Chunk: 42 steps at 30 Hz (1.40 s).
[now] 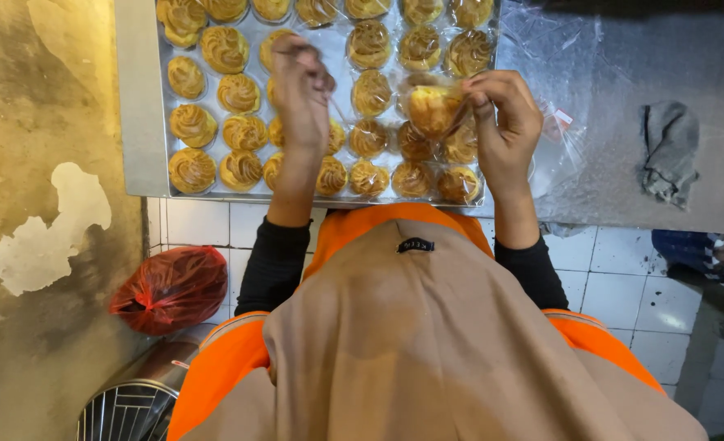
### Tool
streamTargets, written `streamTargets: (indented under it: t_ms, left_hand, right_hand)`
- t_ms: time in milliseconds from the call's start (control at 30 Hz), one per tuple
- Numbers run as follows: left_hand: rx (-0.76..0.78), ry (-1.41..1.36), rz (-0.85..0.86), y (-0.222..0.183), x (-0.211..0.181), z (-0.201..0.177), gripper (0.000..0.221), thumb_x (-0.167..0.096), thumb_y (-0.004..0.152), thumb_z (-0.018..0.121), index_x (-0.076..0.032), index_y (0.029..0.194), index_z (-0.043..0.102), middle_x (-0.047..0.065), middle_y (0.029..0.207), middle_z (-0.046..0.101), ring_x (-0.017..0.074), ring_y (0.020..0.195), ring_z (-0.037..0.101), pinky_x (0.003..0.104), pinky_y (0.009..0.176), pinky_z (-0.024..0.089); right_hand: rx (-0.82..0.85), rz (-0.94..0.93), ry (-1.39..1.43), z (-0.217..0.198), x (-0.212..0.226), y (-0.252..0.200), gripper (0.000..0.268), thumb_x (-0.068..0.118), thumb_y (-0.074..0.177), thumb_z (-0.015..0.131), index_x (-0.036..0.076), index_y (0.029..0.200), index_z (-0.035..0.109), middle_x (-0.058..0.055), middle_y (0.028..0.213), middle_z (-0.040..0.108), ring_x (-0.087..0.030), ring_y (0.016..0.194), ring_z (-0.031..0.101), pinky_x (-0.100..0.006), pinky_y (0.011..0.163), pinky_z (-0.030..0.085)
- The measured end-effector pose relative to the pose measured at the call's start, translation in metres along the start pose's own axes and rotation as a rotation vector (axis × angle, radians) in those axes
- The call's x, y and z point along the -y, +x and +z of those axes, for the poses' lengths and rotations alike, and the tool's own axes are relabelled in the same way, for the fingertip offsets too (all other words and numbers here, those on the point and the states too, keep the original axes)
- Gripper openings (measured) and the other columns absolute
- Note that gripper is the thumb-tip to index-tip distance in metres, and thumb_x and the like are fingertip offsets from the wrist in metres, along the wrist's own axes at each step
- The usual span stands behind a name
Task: Individually bagging choux pastries from a large metal tray.
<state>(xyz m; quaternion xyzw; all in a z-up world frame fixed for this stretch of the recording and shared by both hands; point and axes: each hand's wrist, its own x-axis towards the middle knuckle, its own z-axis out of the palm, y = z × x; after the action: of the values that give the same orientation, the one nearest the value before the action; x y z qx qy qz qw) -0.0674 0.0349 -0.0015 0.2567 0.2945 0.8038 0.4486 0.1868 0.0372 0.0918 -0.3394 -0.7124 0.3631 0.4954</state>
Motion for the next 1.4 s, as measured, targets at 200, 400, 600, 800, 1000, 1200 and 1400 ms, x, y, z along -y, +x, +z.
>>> streamTargets:
  t_ms: [200, 400, 600, 800, 1000, 1200, 1400]
  left_hand:
    - [0.295, 0.346, -0.434, -0.047, 0.024, 0.028, 0.059, -0.035, 0.083, 0.083, -0.015, 0.132, 0.057, 0.007, 0.11, 0.063, 0.012, 0.077, 0.054, 0.021, 0.055, 0.047]
    - [0.093, 0.041, -0.545, -0.045, 0.037, 0.033, 0.017, -0.015, 0.091, 0.073, -0.009, 0.092, 0.057, 0.004, 0.09, 0.06, 0.0164, 0.081, 0.062, 0.03, 0.076, 0.063]
    - [-0.11, 0.057, -0.57, -0.045, 0.054, 0.014, 0.025, -0.019, 0.09, 0.074, -0.008, 0.088, 0.051, 0.001, 0.075, 0.05, 0.0088, 0.062, 0.045, 0.022, 0.059, 0.044]
    - [-0.341, -0.074, -0.479, -0.041, 0.061, -0.012, 0.05, 0.017, 0.083, 0.055, -0.004, 0.12, 0.029, 0.019, 0.092, 0.051, 0.0275, 0.082, 0.057, 0.039, 0.074, 0.057]
    - [-0.635, 0.033, -0.442, -0.029, 0.059, -0.06, 0.037, 0.01, 0.082, 0.052, -0.006, 0.114, 0.04, 0.011, 0.099, 0.043, 0.0214, 0.091, 0.041, 0.039, 0.087, 0.034]
    - [-0.227, 0.938, 0.127, 0.016, 0.043, -0.11, 0.037, -0.003, 0.095, 0.058, -0.014, 0.129, 0.051, 0.005, 0.112, 0.05, 0.0128, 0.082, 0.053, 0.026, 0.065, 0.048]
    - [0.309, 2.124, 0.424, 0.045, 0.065, -0.159, 0.067, -0.03, 0.078, 0.088, -0.016, 0.138, 0.064, 0.012, 0.148, 0.038, 0.0317, 0.104, 0.042, 0.041, 0.082, 0.035]
  right_hand:
    - [-0.023, 0.08, 0.001, 0.004, -0.003, -0.004, 0.019, 0.013, 0.111, 0.058, -0.005, 0.107, 0.063, -0.014, 0.109, 0.061, -0.022, 0.099, 0.057, -0.032, 0.092, 0.047]
    - [-0.099, 0.191, 0.109, 0.013, -0.017, -0.012, 0.01, 0.004, 0.11, 0.059, 0.0, 0.119, 0.057, -0.009, 0.105, 0.062, -0.017, 0.095, 0.064, -0.029, 0.09, 0.055]
    - [0.016, 0.104, -0.367, 0.026, -0.024, -0.01, 0.024, -0.015, 0.093, 0.06, -0.001, 0.107, 0.073, -0.007, 0.092, 0.061, -0.019, 0.087, 0.046, -0.031, 0.078, 0.041]
    - [0.381, 0.157, -0.591, 0.05, -0.048, -0.018, 0.036, 0.002, 0.086, 0.073, -0.004, 0.122, 0.069, -0.015, 0.106, 0.061, -0.029, 0.1, 0.048, -0.04, 0.091, 0.044]
    - [0.482, 0.012, -0.419, 0.085, -0.083, 0.013, 0.007, 0.01, 0.094, 0.074, 0.004, 0.09, 0.074, -0.014, 0.137, 0.056, -0.035, 0.13, 0.042, -0.049, 0.111, 0.038]
    - [0.424, 0.182, -0.204, 0.127, -0.185, 0.062, 0.018, 0.023, 0.109, 0.059, 0.008, 0.105, 0.07, -0.003, 0.083, 0.064, -0.011, 0.065, 0.052, -0.024, 0.06, 0.046]
    - [0.379, 0.106, -0.252, 0.178, -0.272, 0.097, 0.005, 0.006, 0.096, 0.066, 0.007, 0.095, 0.071, -0.001, 0.075, 0.067, -0.011, 0.058, 0.054, -0.027, 0.054, 0.045]
